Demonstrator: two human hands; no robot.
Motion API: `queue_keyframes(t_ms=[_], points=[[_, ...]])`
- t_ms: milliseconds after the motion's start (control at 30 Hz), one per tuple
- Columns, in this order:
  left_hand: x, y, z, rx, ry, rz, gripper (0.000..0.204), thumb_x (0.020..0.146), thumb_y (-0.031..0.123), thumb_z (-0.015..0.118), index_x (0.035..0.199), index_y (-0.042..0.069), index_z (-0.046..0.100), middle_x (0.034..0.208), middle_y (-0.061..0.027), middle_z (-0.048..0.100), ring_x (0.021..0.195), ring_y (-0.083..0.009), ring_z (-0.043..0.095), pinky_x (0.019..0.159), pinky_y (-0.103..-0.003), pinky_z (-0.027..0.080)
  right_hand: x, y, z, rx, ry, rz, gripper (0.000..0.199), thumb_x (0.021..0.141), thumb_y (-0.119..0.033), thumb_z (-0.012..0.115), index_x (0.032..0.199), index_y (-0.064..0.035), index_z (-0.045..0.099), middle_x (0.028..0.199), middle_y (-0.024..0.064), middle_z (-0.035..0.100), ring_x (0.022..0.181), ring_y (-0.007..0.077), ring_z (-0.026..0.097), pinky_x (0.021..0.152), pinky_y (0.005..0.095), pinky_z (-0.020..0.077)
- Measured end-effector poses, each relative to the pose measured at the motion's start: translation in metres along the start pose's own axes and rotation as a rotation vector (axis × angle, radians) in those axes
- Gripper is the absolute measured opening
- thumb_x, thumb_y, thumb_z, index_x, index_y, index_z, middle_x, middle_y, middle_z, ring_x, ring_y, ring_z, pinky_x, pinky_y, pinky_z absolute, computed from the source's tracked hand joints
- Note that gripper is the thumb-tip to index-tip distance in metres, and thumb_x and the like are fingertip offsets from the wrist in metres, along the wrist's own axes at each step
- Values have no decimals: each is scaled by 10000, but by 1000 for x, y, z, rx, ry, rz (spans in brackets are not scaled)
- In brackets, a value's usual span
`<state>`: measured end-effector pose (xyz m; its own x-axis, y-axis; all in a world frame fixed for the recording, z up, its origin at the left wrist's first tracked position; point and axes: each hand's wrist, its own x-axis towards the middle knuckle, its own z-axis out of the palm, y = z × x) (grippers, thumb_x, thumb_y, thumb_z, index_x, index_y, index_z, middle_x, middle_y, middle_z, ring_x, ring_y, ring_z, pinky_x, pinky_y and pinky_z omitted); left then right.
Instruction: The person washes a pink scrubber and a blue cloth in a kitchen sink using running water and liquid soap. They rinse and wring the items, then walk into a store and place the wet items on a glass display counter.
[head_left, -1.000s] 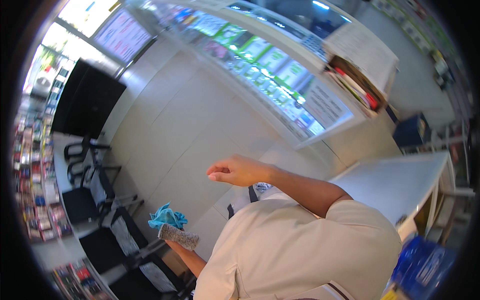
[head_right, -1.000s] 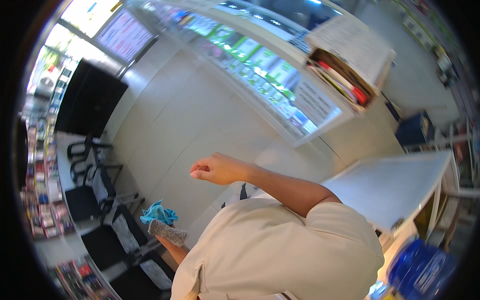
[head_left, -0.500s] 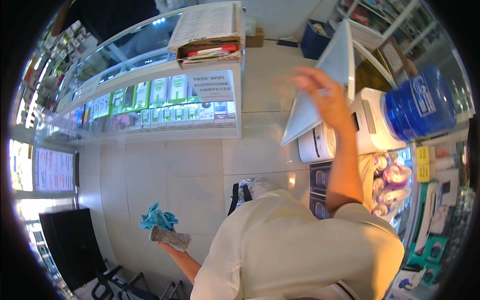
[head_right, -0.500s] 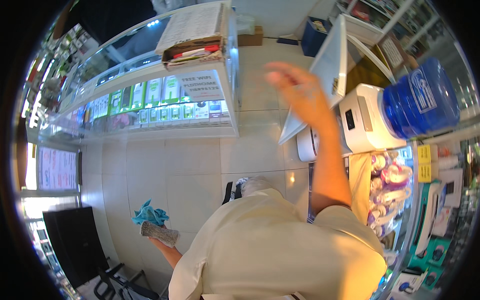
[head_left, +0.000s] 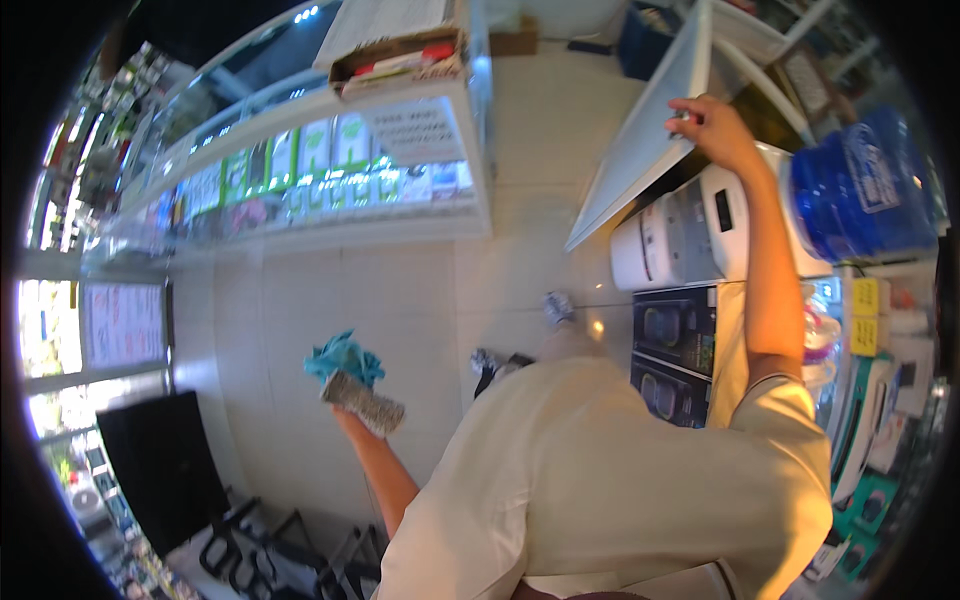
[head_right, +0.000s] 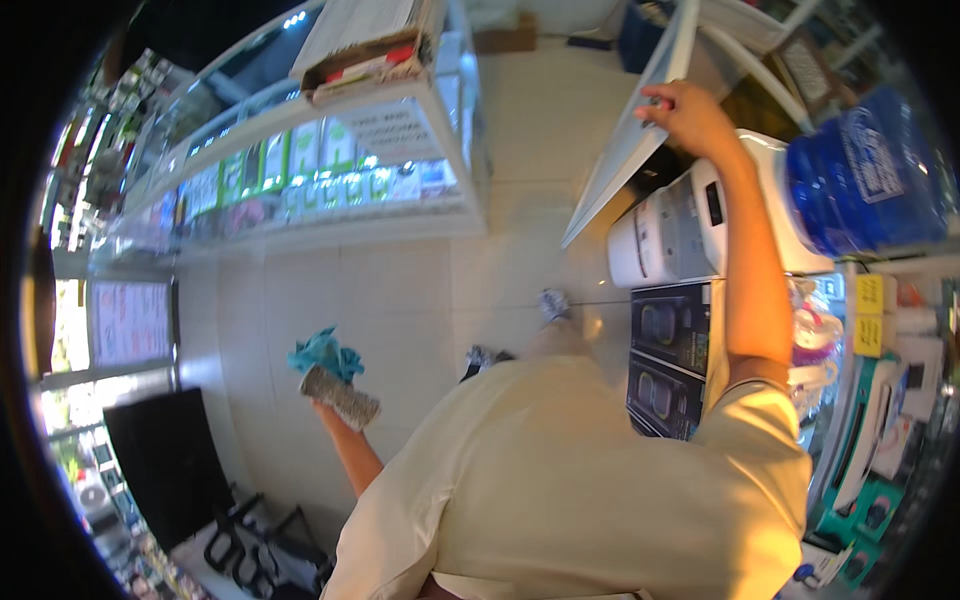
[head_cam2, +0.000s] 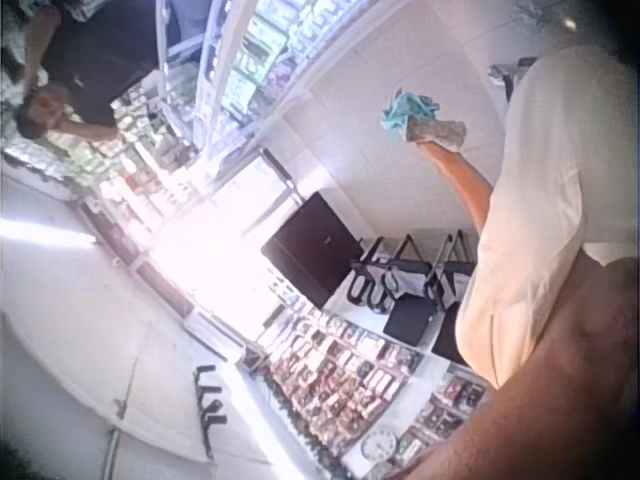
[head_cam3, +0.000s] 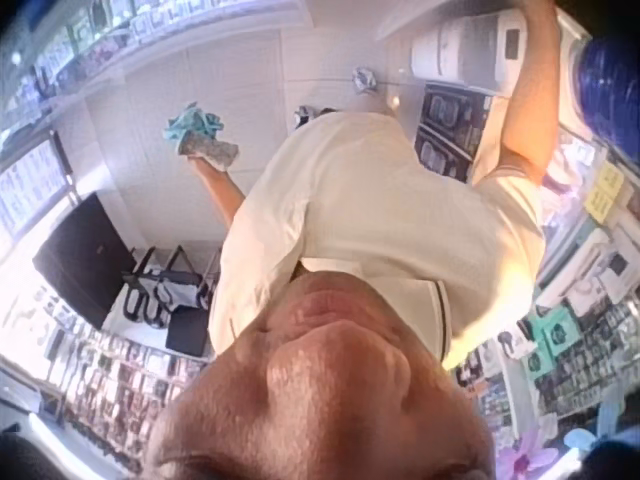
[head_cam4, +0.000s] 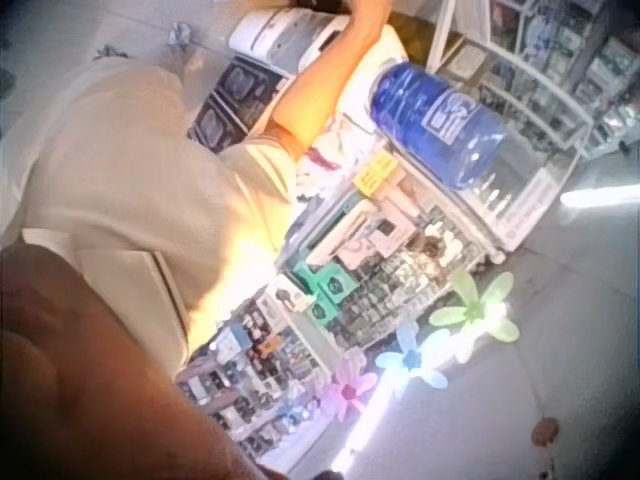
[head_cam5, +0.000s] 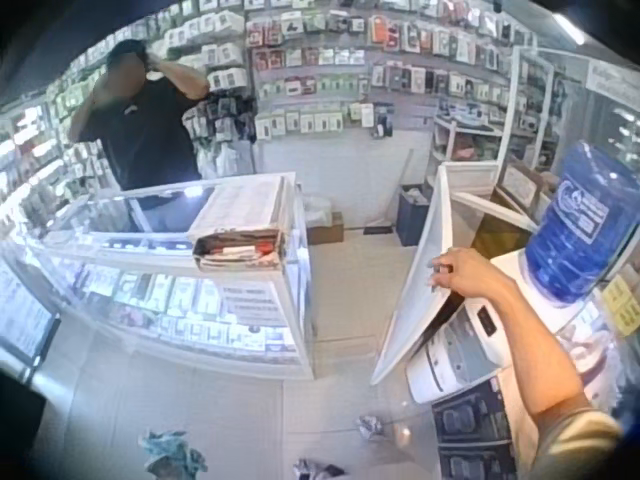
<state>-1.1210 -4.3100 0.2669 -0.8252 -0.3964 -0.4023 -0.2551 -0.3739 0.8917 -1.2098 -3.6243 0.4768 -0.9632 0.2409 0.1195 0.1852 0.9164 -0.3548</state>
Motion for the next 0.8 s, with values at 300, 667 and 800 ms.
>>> queue_keyframes(t_ms=[300, 667, 800], points=[[-64, -28, 88, -152, 182, 107, 267, 1025, 260, 576, 1198, 56, 582, 1010, -82, 593, 877, -231, 612, 754, -369, 542, 115, -28, 28, -28, -290, -239, 221, 863, -181, 727, 804, 28, 688, 776, 100, 722, 651, 224, 645, 617, 360, 492], [-118, -28, 165, -140, 413, 87, 202, 1001, 265, 587, 1087, 82, 601, 916, -58, 602, 777, -206, 627, 657, -350, 525, 294, -87, 48, -159, -582, -400, 296, 889, -293, 709, 789, -14, 701, 798, 67, 713, 753, 208, 626, 673, 396, 474], [-114, -31, 165, -187, 401, 117, 195, 997, 274, 586, 1060, 91, 604, 885, -46, 602, 758, -201, 624, 643, -343, 518, 357, -83, 71, -99, -547, -471, 403, 920, -403, 703, 910, -2, 744, 865, 103, 721, 824, 233, 637, 730, 408, 489]])
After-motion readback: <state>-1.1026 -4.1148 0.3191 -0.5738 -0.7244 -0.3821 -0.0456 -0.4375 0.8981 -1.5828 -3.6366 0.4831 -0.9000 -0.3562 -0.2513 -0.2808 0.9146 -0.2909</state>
